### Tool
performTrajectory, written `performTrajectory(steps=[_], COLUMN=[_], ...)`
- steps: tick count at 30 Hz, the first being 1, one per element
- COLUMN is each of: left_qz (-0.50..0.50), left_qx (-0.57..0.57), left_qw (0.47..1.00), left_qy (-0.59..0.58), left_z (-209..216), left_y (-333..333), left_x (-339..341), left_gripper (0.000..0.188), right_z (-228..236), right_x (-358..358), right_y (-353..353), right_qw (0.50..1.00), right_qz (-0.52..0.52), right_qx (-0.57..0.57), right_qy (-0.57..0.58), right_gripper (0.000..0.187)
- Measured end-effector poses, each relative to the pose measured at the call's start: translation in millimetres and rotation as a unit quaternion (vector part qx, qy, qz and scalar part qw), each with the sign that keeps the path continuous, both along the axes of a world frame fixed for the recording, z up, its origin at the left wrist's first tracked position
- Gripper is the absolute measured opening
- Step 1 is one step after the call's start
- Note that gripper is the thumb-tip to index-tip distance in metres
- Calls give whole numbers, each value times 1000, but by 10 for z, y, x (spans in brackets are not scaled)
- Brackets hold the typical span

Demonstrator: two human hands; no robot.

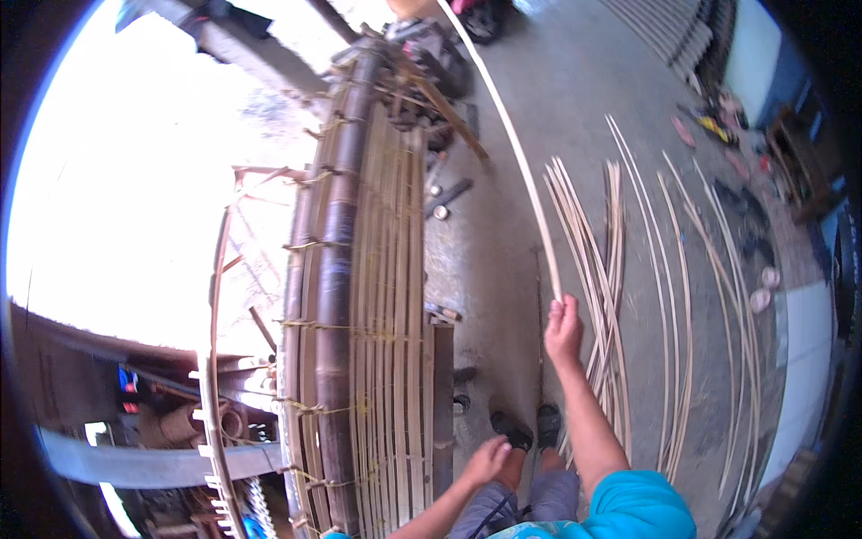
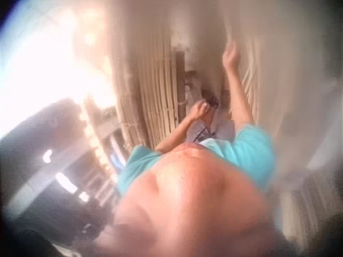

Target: The person repeatedly picks up thin bamboo strips from the floor and ties them onto a horizontal bamboo rack using yellow string. The person secures each strip by wrapping and knotting the string around the rack and the strip.

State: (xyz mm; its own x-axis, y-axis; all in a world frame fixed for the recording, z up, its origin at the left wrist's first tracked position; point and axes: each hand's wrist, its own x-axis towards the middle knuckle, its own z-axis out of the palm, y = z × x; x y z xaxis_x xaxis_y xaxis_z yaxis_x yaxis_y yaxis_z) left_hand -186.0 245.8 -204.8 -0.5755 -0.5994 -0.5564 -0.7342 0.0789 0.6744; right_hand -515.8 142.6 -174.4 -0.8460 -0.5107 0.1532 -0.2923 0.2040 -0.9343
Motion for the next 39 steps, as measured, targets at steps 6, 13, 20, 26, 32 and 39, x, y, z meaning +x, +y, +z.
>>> performTrajectory(steps=[6,13,20,26,32,39], left_qz=[215,449,437,439,406,300], left_qx=[-160,-184,-183,-91,-331,-364], left_qw=[944,875,851,844,792,873], left_qy=[192,0,-226,-295,-313,-125], left_z=[1775,3339,3868,3070,3305,3519], left_y=[-1004,-509,-9,96,-1588,-4526], left_x=[-145,1128,2420,3493,2444,-187], left_gripper=[41,29,46,45,36,42], right_z=[1753,3036,2340,1989,1489,1614], right_x=[1297,2880,3989,3092,1300,-722], right_y=[-1417,-1172,-733,-1088,-1980,-2930], right_qw=[896,687,618,466,646,736], right_qz=[249,378,544,745,650,574], right_qx=[-266,-260,63,268,213,182], right_qy=[-255,-563,-564,-396,-338,-310], right_gripper=[25,23,28,44,33,25])
